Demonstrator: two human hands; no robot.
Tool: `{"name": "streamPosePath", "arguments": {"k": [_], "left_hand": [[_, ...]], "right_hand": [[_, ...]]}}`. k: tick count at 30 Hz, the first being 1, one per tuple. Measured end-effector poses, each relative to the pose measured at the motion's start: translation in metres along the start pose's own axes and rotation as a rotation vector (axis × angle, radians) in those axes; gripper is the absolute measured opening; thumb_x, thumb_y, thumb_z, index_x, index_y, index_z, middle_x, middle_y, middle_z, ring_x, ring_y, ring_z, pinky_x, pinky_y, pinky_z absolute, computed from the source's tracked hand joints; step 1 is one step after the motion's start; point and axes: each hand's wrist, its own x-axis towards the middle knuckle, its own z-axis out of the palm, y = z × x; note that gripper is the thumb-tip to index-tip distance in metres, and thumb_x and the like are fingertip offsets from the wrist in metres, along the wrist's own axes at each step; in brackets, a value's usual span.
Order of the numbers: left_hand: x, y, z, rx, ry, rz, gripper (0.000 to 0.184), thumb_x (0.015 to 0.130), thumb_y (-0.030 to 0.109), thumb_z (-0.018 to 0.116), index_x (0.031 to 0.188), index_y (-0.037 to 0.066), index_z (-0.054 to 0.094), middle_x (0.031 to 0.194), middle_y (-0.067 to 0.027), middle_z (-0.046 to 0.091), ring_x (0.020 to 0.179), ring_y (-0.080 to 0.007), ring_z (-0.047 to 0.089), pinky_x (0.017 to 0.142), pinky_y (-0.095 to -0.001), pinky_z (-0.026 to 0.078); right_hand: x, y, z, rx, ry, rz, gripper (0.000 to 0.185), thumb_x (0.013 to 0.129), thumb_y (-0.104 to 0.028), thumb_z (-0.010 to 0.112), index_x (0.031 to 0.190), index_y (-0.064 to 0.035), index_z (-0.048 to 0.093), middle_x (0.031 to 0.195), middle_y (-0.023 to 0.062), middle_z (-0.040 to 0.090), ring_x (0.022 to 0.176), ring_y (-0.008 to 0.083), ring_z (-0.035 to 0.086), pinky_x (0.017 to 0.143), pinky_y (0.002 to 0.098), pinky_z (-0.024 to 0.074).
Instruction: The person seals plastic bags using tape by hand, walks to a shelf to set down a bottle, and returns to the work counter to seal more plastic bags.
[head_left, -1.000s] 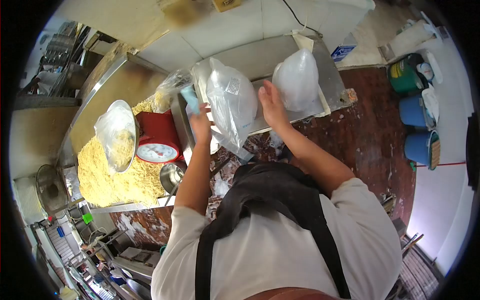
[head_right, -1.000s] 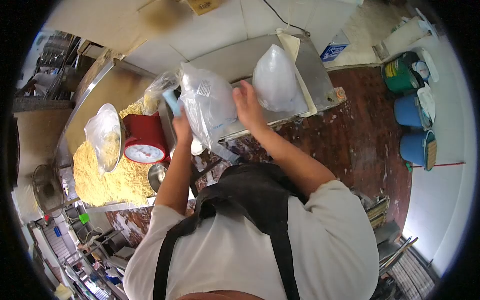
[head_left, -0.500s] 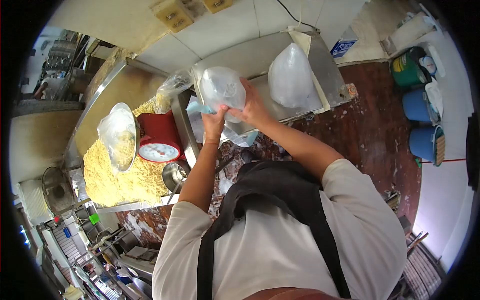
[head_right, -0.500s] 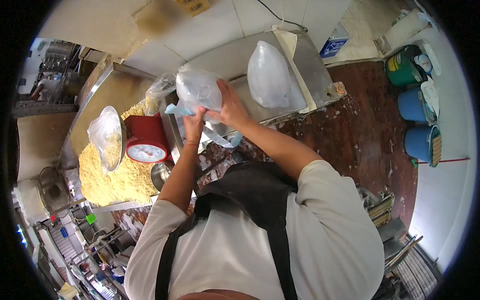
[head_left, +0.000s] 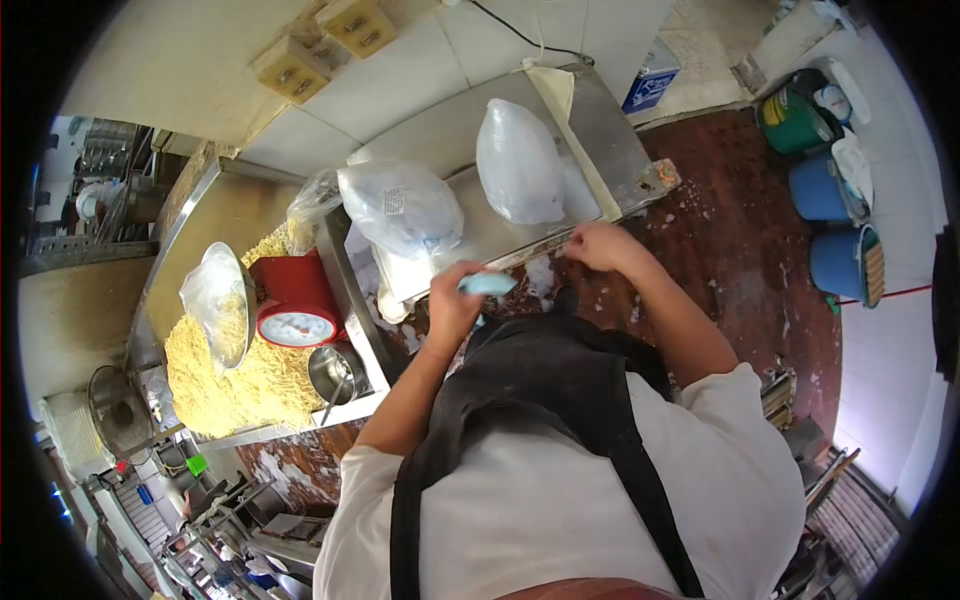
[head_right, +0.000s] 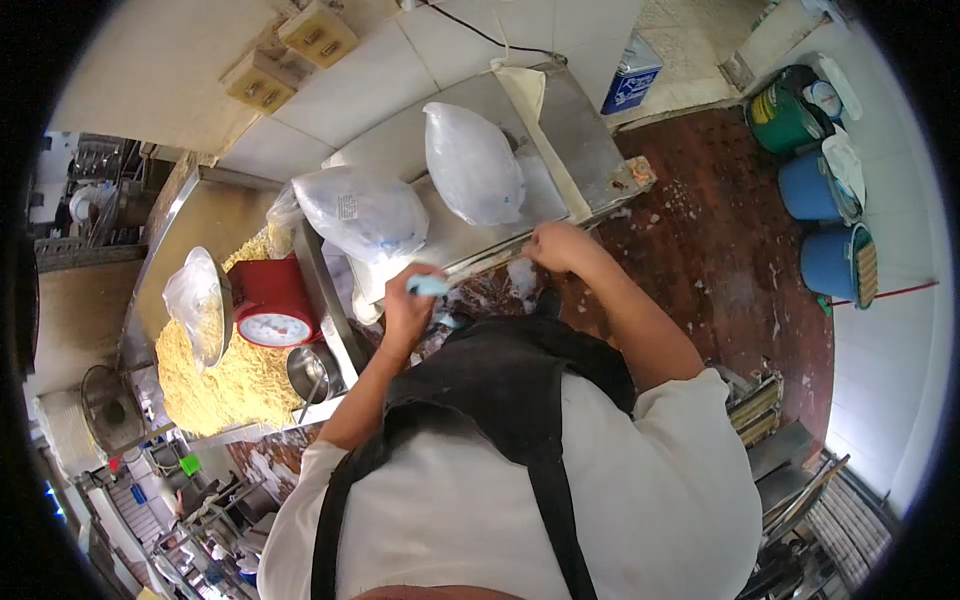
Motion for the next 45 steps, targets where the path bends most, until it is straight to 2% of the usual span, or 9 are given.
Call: {"name": "streamPosePath", "arguments": {"k": [6, 16, 23, 29, 32, 35, 38, 41, 45], "left_hand": [[0.074, 0.046, 0.045, -0.042, -0.074, -0.186, 0.029, 0.083, 0.020, 0.071, 0.099, -0.004, 0.067, 0.082, -0.0266, 0.065, 0.076, -0.0378, 0.067, 0.066, -0.0398, 0.050], [0.101, 0.111, 0.022, -0.321, 0.043, -0.271, 0.025, 0.093, 0.020, 0.065, 0.082, -0.002, 0.068, 0.069, 0.0006, 0.063, 0.061, -0.0060, 0.054, 0.052, -0.0239, 0.042], [0.083, 0.138, -0.047, -0.443, 0.332, -0.038, 0.011, 0.100, 0.015, 0.053, 0.092, 0.007, 0.053, 0.078, 0.0032, 0.053, 0.067, -0.0042, 0.046, 0.058, -0.0193, 0.039], [0.034, 0.146, -0.082, -0.561, 0.338, 0.096, 0.018, 0.096, 0.022, 0.060, 0.097, 0.006, 0.051, 0.082, 0.0000, 0.057, 0.072, -0.0061, 0.050, 0.065, -0.0226, 0.042], [0.023, 0.195, -0.068, -0.949, 0.705, -0.163, 0.038, 0.095, 0.035, 0.061, 0.118, 0.007, 0.049, 0.088, -0.0028, 0.062, 0.076, -0.0136, 0.057, 0.067, -0.0286, 0.047], [0.020, 0.174, -0.093, -0.698, 0.453, -0.261, 0.039, 0.089, 0.027, 0.059, 0.119, 0.002, 0.054, 0.084, -0.0035, 0.060, 0.069, -0.0139, 0.057, 0.061, -0.0279, 0.047], [0.005, 0.096, -0.110, -0.430, 0.033, -0.255, 0.033, 0.078, 0.008, 0.052, 0.109, -0.003, 0.058, 0.075, -0.0017, 0.055, 0.057, -0.0103, 0.052, 0.051, -0.0249, 0.043], [0.000, 0.095, -0.082, -0.450, 0.053, -0.442, 0.030, 0.087, 0.023, 0.070, 0.104, 0.001, 0.059, 0.077, 0.0012, 0.056, 0.059, -0.0096, 0.051, 0.052, -0.0251, 0.044], [-0.004, 0.064, -0.096, -0.848, 0.397, -0.534, 0.036, 0.095, 0.024, 0.061, 0.122, 0.002, 0.053, 0.107, -0.0055, 0.062, 0.093, -0.0176, 0.064, 0.083, -0.0332, 0.054]], "right_hand": [[-0.004, -0.036, -0.035, 0.036, 0.539, -0.166, 0.023, 0.084, -0.025, 0.065, 0.091, -0.0032, 0.062, 0.084, 0.0190, 0.064, 0.082, 0.0402, 0.062, 0.073, 0.0493, 0.0483], [-0.030, -0.104, -0.045, 0.275, 0.678, -0.821, 0.016, 0.079, 0.002, 0.063, 0.093, -0.0049, 0.064, 0.091, 0.0130, 0.062, 0.086, 0.0349, 0.059, 0.074, 0.0412, 0.0485], [-0.039, -0.099, -0.077, 0.363, 1.099, -0.451, 0.037, 0.089, -0.020, 0.066, 0.119, -0.0017, 0.054, 0.102, 0.0170, 0.060, 0.098, 0.0335, 0.058, 0.087, 0.0424, 0.0473], [-0.029, -0.103, -0.080, 0.829, 0.794, -0.365, 0.045, 0.097, -0.036, 0.059, 0.123, 0.0003, 0.052, 0.098, 0.0120, 0.061, 0.086, 0.0222, 0.061, 0.082, 0.0373, 0.0494], [-0.040, -0.111, -0.087, 1.160, 0.343, -0.275, 0.031, 0.099, -0.025, 0.057, 0.121, -0.0032, 0.054, 0.104, 0.0064, 0.060, 0.091, 0.0201, 0.062, 0.084, 0.0332, 0.0494], [-0.067, -0.153, -0.085, 1.157, 0.084, -0.303, 0.027, 0.099, -0.026, 0.057, 0.112, -0.0028, 0.061, 0.071, 0.0024, 0.058, 0.068, 0.0117, 0.056, 0.067, 0.0280, 0.0473], [-0.065, -0.182, -0.052, 1.031, 0.041, -0.420, 0.025, 0.098, -0.025, 0.057, 0.112, -0.0043, 0.061, 0.073, 0.0013, 0.058, 0.068, 0.0112, 0.056, 0.066, 0.0283, 0.0471], [-0.056, -0.195, -0.026, 0.974, 0.044, -0.473, 0.023, 0.098, -0.024, 0.057, 0.112, -0.0059, 0.061, 0.074, 0.0002, 0.057, 0.068, 0.0107, 0.055, 0.064, 0.0286, 0.0469], [-0.026, -0.207, -0.017, 1.056, 0.086, -0.501, 0.021, 0.098, -0.023, 0.057, 0.112, -0.0080, 0.061, 0.077, -0.0013, 0.056, 0.068, 0.0100, 0.054, 0.062, 0.0289, 0.0467]]}}
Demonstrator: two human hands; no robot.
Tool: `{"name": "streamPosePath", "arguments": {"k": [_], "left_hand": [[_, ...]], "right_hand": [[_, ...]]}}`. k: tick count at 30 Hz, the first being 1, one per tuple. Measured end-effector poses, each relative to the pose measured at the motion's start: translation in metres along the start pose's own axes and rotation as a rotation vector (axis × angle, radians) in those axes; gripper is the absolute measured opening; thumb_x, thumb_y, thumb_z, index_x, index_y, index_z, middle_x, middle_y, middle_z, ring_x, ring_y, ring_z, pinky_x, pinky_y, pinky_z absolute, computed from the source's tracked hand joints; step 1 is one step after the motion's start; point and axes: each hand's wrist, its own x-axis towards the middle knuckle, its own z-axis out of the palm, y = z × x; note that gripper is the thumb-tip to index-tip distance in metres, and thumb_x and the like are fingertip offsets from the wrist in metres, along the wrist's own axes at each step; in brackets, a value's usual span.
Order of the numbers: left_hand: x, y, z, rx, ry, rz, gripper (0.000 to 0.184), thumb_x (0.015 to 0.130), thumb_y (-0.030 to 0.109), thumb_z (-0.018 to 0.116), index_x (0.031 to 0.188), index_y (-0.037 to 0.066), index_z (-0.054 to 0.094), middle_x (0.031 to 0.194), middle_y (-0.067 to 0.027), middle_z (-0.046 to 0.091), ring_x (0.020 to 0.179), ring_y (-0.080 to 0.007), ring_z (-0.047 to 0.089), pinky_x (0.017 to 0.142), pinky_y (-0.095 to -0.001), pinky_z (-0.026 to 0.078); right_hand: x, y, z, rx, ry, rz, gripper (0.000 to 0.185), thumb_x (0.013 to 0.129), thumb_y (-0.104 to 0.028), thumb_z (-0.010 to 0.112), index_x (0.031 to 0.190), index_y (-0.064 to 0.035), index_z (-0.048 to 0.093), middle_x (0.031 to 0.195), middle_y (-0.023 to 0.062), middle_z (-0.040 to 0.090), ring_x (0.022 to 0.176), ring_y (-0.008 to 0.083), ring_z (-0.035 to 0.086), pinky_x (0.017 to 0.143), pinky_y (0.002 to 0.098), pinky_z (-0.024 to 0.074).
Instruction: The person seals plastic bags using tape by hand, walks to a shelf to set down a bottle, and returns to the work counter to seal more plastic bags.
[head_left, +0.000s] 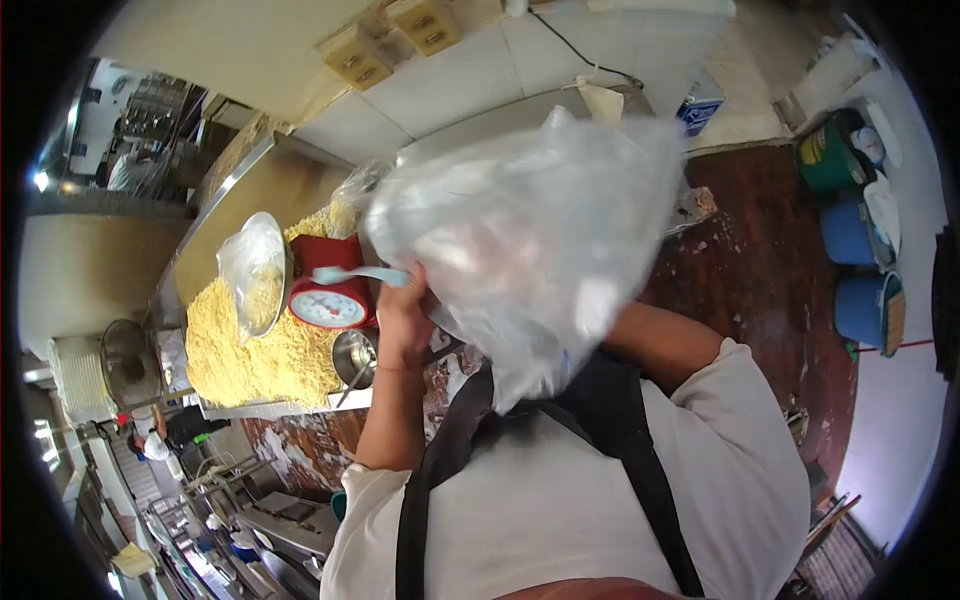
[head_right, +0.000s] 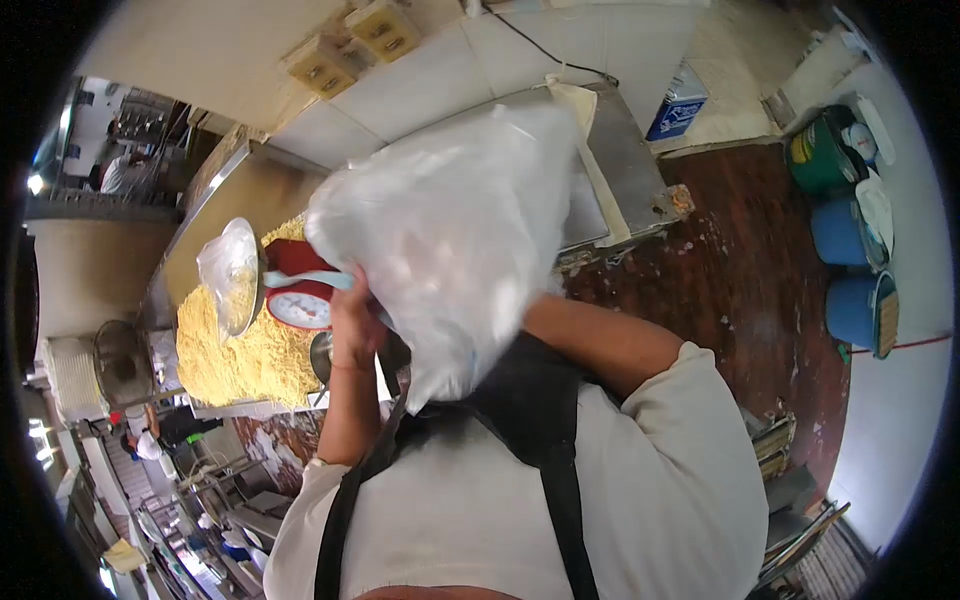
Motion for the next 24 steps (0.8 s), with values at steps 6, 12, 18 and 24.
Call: {"name": "streamPosePath", "arguments": {"k": [6, 12, 18, 24], "left_hand": [[0.071, 0.034, -0.004, -0.519, -0.186, 0.055, 0.043, 0.102, 0.030, 0.046, 0.132, 0.000, 0.049, 0.119, -0.0131, 0.061, 0.110, -0.0279, 0.060, 0.096, -0.0433, 0.050], [0.162, -0.021, -0.040, -0.442, -0.248, -0.003, 0.041, 0.101, 0.029, 0.046, 0.131, 0.002, 0.051, 0.120, -0.0140, 0.060, 0.111, -0.0283, 0.059, 0.098, -0.0438, 0.048], [0.190, -0.077, -0.075, -0.323, -0.148, -0.023, 0.042, 0.100, 0.028, 0.049, 0.132, 0.001, 0.050, 0.122, -0.0147, 0.059, 0.110, -0.0276, 0.059, 0.096, -0.0427, 0.049], [0.222, -0.117, -0.080, -0.178, -0.146, -0.037, 0.043, 0.098, 0.026, 0.051, 0.132, 0.000, 0.049, 0.124, -0.0154, 0.059, 0.109, -0.0269, 0.060, 0.095, -0.0417, 0.049]], "right_hand": [[0.085, 0.032, -0.001, 0.581, 0.090, -0.188, 0.018, 0.098, -0.022, 0.056, 0.112, -0.0112, 0.061, 0.080, -0.0035, 0.055, 0.068, 0.0089, 0.053, 0.059, 0.0295, 0.0464], [0.111, 0.098, -0.009, 0.562, 0.501, 0.169, 0.017, 0.099, -0.025, 0.057, 0.107, -0.0113, 0.060, 0.083, -0.0028, 0.059, 0.068, 0.0079, 0.055, 0.055, 0.0256, 0.0439], [0.105, 0.172, -0.020, 0.024, 0.697, 0.172, 0.019, 0.097, -0.022, 0.059, 0.106, -0.0058, 0.060, 0.077, 0.0074, 0.063, 0.065, 0.0175, 0.060, 0.060, 0.0347, 0.0490], [0.122, 0.195, -0.043, -0.494, 0.640, 0.093, 0.035, 0.097, -0.034, 0.052, 0.110, -0.0038, 0.064, 0.089, 0.0236, 0.067, 0.076, 0.0352, 0.066, 0.072, 0.0446, 0.0494]]}}
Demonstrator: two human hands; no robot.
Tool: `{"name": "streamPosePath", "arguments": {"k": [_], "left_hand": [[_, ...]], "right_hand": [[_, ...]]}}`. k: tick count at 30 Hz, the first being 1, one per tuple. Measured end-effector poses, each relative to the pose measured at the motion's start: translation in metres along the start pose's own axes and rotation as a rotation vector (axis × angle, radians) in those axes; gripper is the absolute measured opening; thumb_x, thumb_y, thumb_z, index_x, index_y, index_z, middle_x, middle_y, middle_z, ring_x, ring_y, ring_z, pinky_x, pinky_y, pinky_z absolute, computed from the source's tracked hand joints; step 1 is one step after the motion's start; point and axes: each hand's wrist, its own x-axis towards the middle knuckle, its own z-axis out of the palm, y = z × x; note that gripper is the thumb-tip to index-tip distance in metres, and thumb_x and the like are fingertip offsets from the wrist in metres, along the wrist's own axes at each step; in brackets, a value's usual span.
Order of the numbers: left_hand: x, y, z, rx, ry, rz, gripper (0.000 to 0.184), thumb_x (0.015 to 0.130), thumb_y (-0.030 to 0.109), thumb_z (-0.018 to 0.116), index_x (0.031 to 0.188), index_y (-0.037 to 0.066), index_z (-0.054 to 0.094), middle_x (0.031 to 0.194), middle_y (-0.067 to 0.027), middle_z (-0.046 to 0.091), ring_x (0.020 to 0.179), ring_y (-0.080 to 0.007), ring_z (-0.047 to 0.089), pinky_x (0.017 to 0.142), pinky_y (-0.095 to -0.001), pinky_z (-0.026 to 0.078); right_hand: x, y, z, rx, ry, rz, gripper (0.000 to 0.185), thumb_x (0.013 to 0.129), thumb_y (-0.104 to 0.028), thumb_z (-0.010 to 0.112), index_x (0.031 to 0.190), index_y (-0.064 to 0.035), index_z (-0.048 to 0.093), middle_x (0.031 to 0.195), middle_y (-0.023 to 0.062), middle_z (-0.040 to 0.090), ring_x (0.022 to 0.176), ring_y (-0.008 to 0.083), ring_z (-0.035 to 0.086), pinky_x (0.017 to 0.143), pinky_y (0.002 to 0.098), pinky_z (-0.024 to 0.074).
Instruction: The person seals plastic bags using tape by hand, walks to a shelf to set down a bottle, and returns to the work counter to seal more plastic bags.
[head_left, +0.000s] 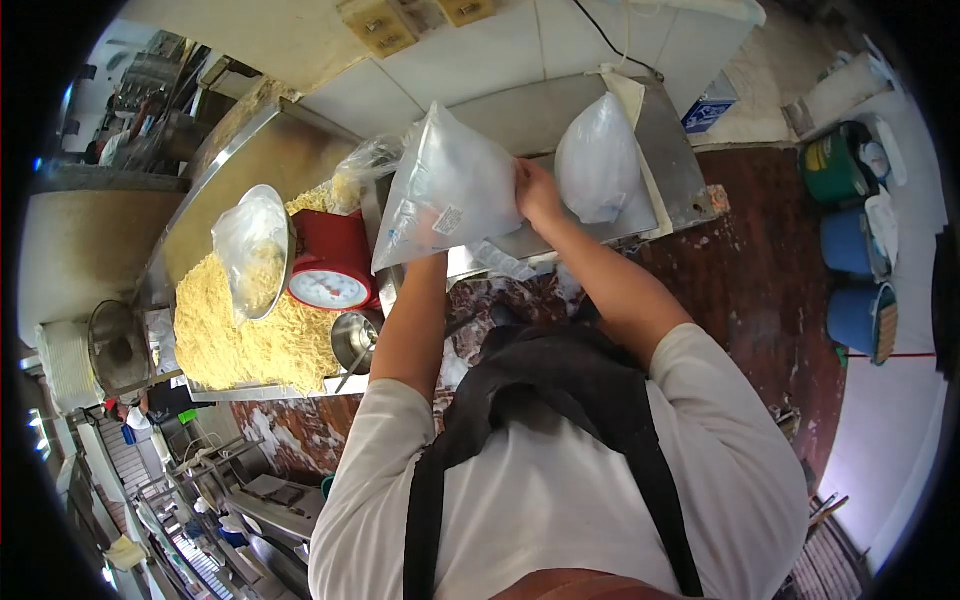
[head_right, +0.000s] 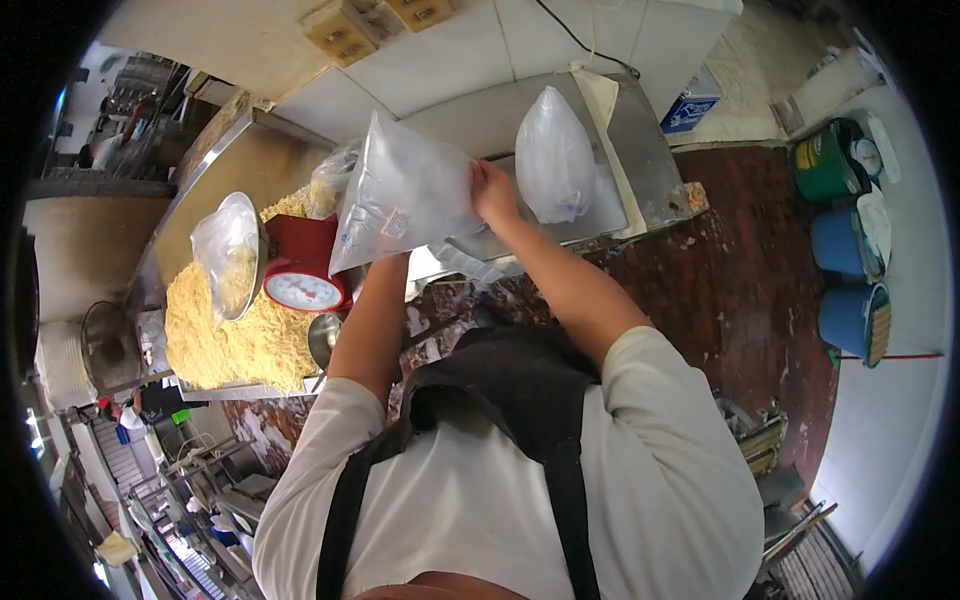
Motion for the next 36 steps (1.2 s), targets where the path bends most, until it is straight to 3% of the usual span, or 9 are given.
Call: {"name": "streamPosePath", "arguments": {"k": [7, 10, 14, 20, 25, 28, 30, 31, 36], "left_hand": [[0.026, -0.006, -0.015, 0.109, -0.014, -0.049, 0.045, 0.097, 0.025, 0.054, 0.133, -0.001, 0.049, 0.127, -0.0162, 0.058, 0.108, -0.0262, 0.061, 0.094, -0.0404, 0.050], [0.034, -0.014, -0.019, 0.160, -0.009, -0.053, 0.045, 0.097, 0.025, 0.055, 0.134, -0.001, 0.049, 0.128, -0.0166, 0.058, 0.108, -0.0258, 0.061, 0.093, -0.0399, 0.050], [0.035, -0.028, -0.029, 0.257, 0.026, -0.036, 0.047, 0.096, 0.024, 0.056, 0.134, -0.001, 0.048, 0.129, -0.0170, 0.057, 0.108, -0.0254, 0.062, 0.092, -0.0392, 0.051], [-0.040, 0.019, -0.049, 0.411, 0.409, 0.019, 0.048, 0.095, 0.023, 0.059, 0.135, -0.002, 0.048, 0.131, -0.0177, 0.056, 0.107, -0.0247, 0.062, 0.091, -0.0381, 0.051], [-0.113, 0.117, 0.031, 0.490, -0.135, 0.514, 0.071, 0.089, 0.027, 0.071, 0.144, -0.002, 0.038, 0.133, -0.0165, 0.055, 0.109, -0.0213, 0.059, 0.092, -0.0369, 0.050], [-0.126, 0.095, 0.068, 0.979, -0.180, 0.593, 0.079, 0.077, 0.019, 0.082, 0.141, -0.001, 0.040, 0.134, -0.0176, 0.054, 0.116, -0.0220, 0.057, 0.095, -0.0352, 0.048], [-0.109, 0.057, 0.057, 0.902, -0.126, 0.425, 0.072, 0.074, 0.012, 0.083, 0.134, 0.000, 0.046, 0.127, -0.0145, 0.058, 0.110, -0.0204, 0.058, 0.093, -0.0342, 0.048], [-0.106, 0.038, 0.065, 0.556, -0.084, 0.483, 0.060, 0.076, 0.014, 0.082, 0.125, 0.000, 0.052, 0.117, -0.0115, 0.063, 0.102, -0.0192, 0.060, 0.088, -0.0335, 0.050], [-0.083, -0.020, 0.041, 0.855, 0.058, 0.524, 0.052, 0.083, 0.023, 0.076, 0.123, -0.001, 0.053, 0.111, -0.0141, 0.065, 0.100, -0.0241, 0.062, 0.087, -0.0345, 0.049]], "right_hand": [[0.018, 0.000, 0.003, 0.304, -0.249, 0.529, 0.040, 0.097, -0.037, 0.048, 0.108, -0.0026, 0.066, 0.113, 0.0248, 0.064, 0.096, 0.0389, 0.064, 0.078, 0.0437, 0.0498], [0.015, 0.006, 0.003, 0.400, -0.266, 0.657, 0.042, 0.097, -0.035, 0.051, 0.114, 0.0013, 0.063, 0.095, 0.0167, 0.068, 0.090, 0.0272, 0.065, 0.076, 0.0391, 0.0505], [0.035, 0.131, 0.039, 0.093, -0.248, 0.297, 0.042, 0.096, -0.031, 0.054, 0.119, 0.0032, 0.058, 0.105, 0.0186, 0.064, 0.096, 0.0294, 0.063, 0.078, 0.0404, 0.0502], [-0.028, -0.026, -0.023, 0.006, 0.037, 0.039, 0.060, 0.097, -0.039, 0.053, 0.137, 0.0043, 0.042, 0.122, 0.0257, 0.056, 0.117, 0.0352, 0.054, 0.099, 0.0422, 0.0418], [-0.049, -0.123, -0.039, 0.045, -0.121, -0.459, 0.087, 0.087, -0.047, 0.067, 0.145, 0.0039, 0.027, 0.142, 0.0272, 0.038, 0.132, 0.0383, 0.039, 0.111, 0.0455, 0.0303], [-0.049, -0.114, -0.018, -0.057, -0.125, -0.615, 0.099, 0.080, -0.049, 0.074, 0.147, 0.0035, 0.023, 0.144, 0.0282, 0.035, 0.133, 0.0406, 0.038, 0.111, 0.0470, 0.0300], [-0.042, -0.095, -0.009, -0.087, -0.115, -0.623, 0.103, 0.077, -0.050, 0.076, 0.146, 0.0045, 0.023, 0.144, 0.0285, 0.034, 0.133, 0.0422, 0.036, 0.111, 0.0478, 0.0302], [-0.042, -0.086, -0.010, -0.095, -0.125, -0.585, 0.103, 0.077, -0.050, 0.076, 0.146, 0.0051, 0.023, 0.144, 0.0286, 0.034, 0.133, 0.0426, 0.036, 0.111, 0.0482, 0.0304], [-0.037, -0.030, -0.011, -0.146, -0.111, -0.619, 0.099, 0.076, -0.046, 0.076, 0.143, 0.0066, 0.026, 0.141, 0.0308, 0.036, 0.129, 0.0460, 0.039, 0.109, 0.0490, 0.0331]]}}
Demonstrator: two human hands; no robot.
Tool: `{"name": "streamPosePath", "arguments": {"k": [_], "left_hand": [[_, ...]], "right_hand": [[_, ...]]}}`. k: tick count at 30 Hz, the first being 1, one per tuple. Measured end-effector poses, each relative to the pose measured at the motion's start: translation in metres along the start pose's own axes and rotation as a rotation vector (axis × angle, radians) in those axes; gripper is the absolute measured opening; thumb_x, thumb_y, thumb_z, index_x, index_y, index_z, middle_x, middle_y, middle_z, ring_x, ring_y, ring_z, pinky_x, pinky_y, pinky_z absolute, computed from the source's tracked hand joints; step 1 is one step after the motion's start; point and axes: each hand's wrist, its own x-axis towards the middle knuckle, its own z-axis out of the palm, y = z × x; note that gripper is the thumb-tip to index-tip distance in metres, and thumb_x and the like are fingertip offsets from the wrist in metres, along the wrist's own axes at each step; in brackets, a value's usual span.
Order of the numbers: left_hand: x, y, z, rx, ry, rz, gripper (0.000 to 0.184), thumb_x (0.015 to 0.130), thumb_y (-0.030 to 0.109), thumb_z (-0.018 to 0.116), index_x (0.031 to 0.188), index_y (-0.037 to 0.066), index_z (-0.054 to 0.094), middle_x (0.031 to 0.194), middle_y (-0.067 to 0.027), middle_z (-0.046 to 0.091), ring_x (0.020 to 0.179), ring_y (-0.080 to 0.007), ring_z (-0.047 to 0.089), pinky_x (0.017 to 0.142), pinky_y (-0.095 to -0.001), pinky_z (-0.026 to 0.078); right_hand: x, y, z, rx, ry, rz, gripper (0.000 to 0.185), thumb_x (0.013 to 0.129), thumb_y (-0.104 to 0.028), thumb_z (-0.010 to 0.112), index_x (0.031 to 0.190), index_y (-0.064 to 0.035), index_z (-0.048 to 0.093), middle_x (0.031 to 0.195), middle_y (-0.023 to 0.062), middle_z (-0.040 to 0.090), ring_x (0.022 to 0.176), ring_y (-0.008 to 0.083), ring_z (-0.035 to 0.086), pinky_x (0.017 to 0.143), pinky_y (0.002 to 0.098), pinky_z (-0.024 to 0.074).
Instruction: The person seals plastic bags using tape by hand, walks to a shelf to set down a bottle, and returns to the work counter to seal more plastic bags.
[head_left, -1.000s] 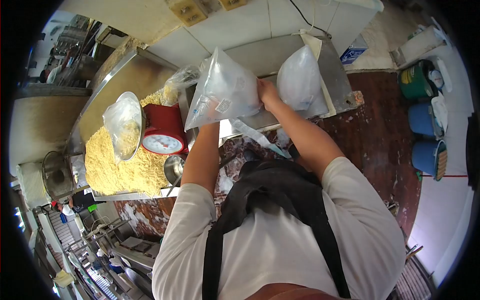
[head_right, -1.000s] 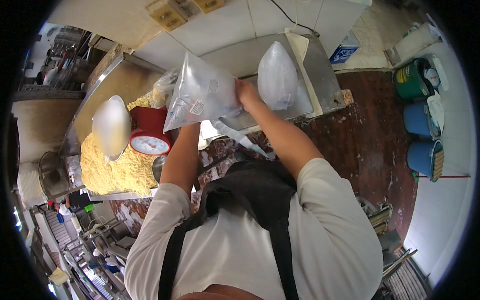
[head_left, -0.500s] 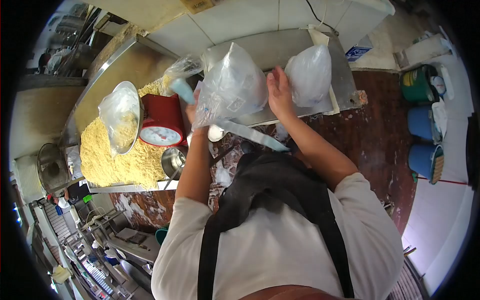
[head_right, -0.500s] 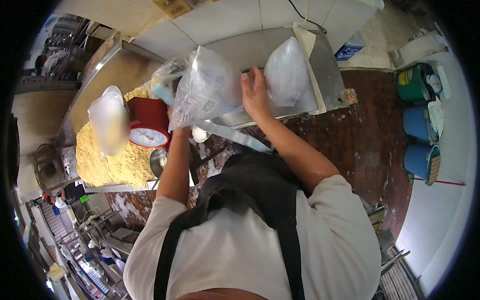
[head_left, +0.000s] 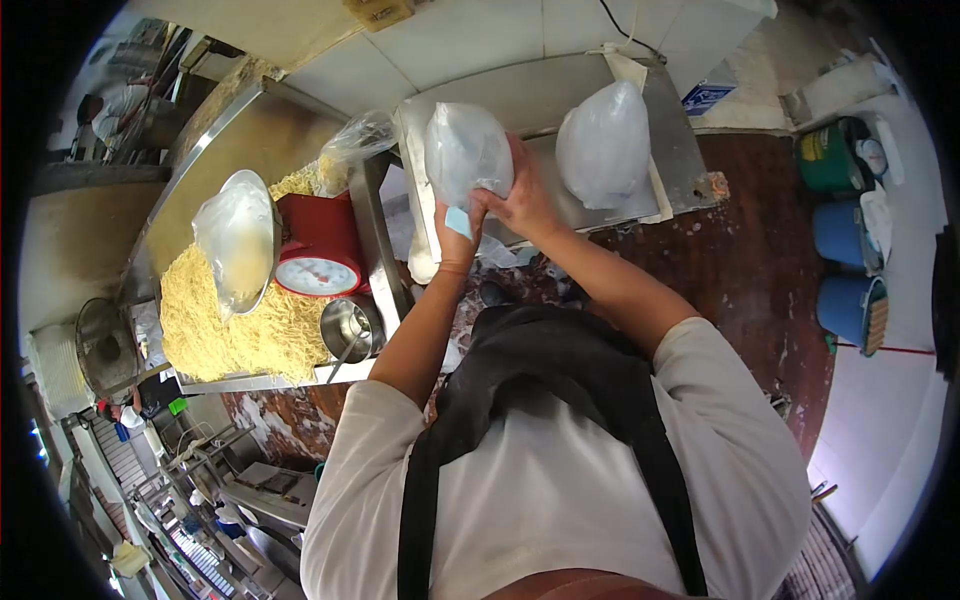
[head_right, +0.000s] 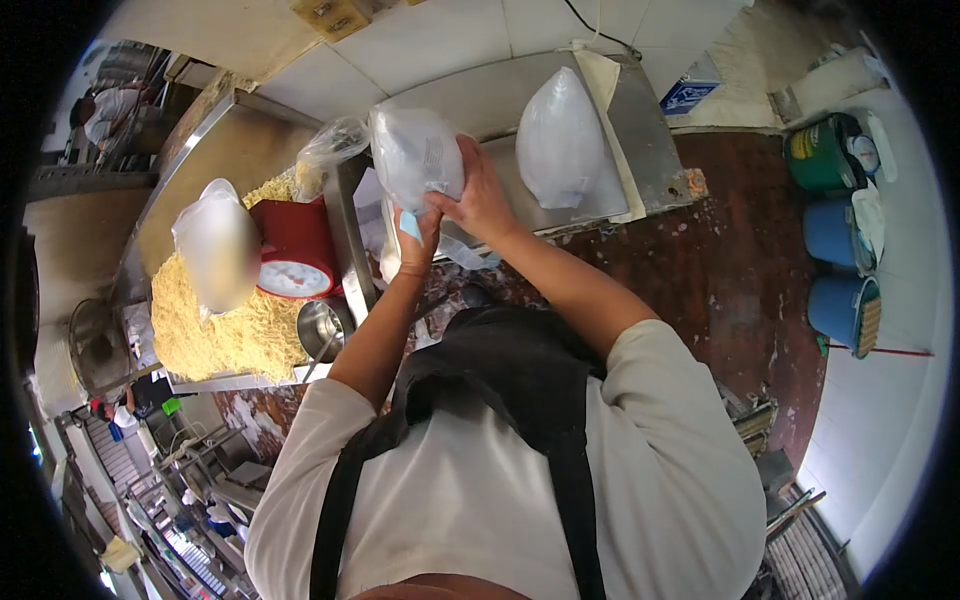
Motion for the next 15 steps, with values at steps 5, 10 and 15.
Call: {"name": "streamPosePath", "arguments": {"k": [5, 10, 15], "left_hand": [[-0.024, 0.006, 0.005, 0.151, 0.019, -0.147, 0.050, 0.082, 0.023, 0.076, 0.121, 0.000, 0.055, 0.105, -0.0170, 0.067, 0.095, -0.0284, 0.064, 0.086, -0.0359, 0.049], [-0.081, 0.009, -0.010, 0.357, -0.276, -0.418, 0.040, 0.081, 0.017, 0.074, 0.115, 0.003, 0.060, 0.104, -0.0177, 0.067, 0.093, -0.0296, 0.066, 0.079, -0.0375, 0.050], [-0.059, 0.100, 0.044, 0.183, -0.369, 0.068, 0.030, 0.077, 0.014, 0.075, 0.103, 0.004, 0.066, 0.088, -0.0152, 0.067, 0.084, -0.0334, 0.065, 0.073, -0.0383, 0.051]], "right_hand": [[-0.027, 0.010, -0.004, -0.028, 0.027, 0.019, 0.086, 0.080, -0.036, 0.074, 0.140, 0.0074, 0.030, 0.134, 0.0339, 0.042, 0.124, 0.0483, 0.043, 0.105, 0.0480, 0.0379], [-0.075, 0.033, -0.117, -0.163, -0.939, 0.356, 0.049, 0.087, -0.034, 0.066, 0.122, 0.0001, 0.057, 0.116, 0.0261, 0.061, 0.109, 0.0410, 0.058, 0.094, 0.0469, 0.0452], [-0.088, 0.056, -0.217, -0.267, -0.783, 0.575, 0.039, 0.089, -0.033, 0.064, 0.117, -0.0046, 0.063, 0.105, 0.0213, 0.067, 0.101, 0.0371, 0.063, 0.087, 0.0451, 0.0493]]}}
